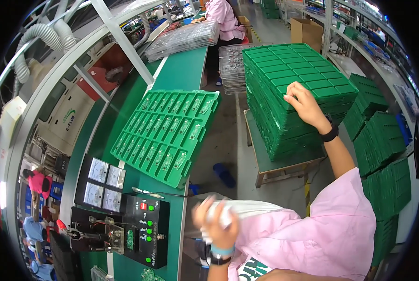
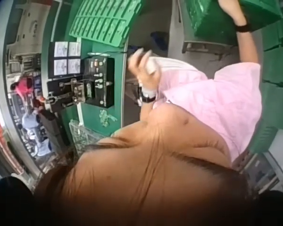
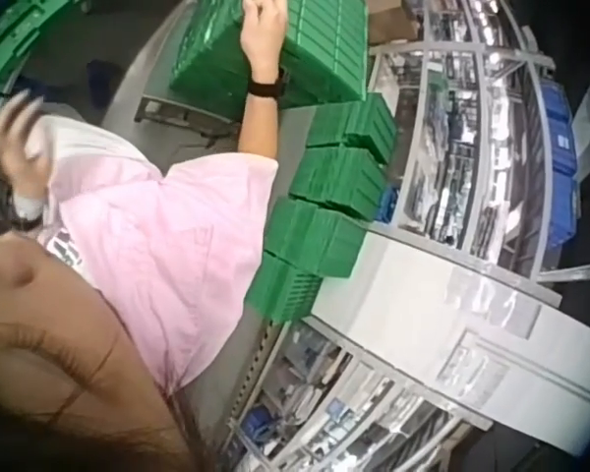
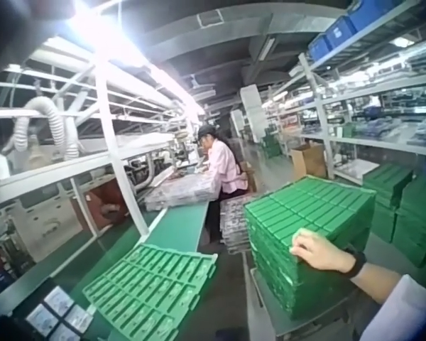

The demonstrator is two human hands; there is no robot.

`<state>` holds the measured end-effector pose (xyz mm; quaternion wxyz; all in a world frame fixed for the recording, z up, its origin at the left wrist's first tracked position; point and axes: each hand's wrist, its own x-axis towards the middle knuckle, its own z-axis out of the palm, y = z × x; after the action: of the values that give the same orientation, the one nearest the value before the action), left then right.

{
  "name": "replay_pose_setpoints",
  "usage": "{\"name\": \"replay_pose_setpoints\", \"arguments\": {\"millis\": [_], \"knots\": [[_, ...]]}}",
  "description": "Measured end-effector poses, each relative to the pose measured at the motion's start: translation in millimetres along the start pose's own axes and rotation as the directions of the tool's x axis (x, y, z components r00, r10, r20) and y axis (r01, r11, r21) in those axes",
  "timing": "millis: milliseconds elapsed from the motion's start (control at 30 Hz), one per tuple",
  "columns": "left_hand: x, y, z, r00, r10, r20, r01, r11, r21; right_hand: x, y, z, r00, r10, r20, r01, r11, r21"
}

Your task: The person picks up a circuit board, places it into a testing machine, and pulls down the red handle. After pressing buttons on the machine, they lift the handle, remove the board, and place it into a green tray, occasionally stacking the trays.

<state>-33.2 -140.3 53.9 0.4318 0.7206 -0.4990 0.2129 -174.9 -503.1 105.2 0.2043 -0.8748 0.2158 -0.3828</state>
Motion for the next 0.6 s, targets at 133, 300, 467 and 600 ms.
{"name": "replay_pose_setpoints", "arguments": {"millis": [133, 300, 467, 600], "knots": [[61, 10, 94, 0.9, 0.334, 0.278, -0.236, 0.913, -0.333, -1, -4, 7, 0.998, -0.038, -0.055, 0.037, 0.999, -0.013], [105, 46, 175, 0.882, 0.349, 0.317, -0.191, 0.879, -0.437, -9, -8, 11, 0.999, 0.015, -0.041, -0.015, 1.0, -0.013], [114, 55, 220, 0.893, 0.264, 0.363, -0.054, 0.866, -0.498, -6, -8, 15, 0.997, -0.007, -0.074, 0.006, 1.0, -0.013], [111, 52, 228, 0.885, 0.235, 0.401, -0.067, 0.918, -0.39, 24, -7, -9, 0.971, -0.153, -0.182, 0.14, 0.987, -0.081]]}}
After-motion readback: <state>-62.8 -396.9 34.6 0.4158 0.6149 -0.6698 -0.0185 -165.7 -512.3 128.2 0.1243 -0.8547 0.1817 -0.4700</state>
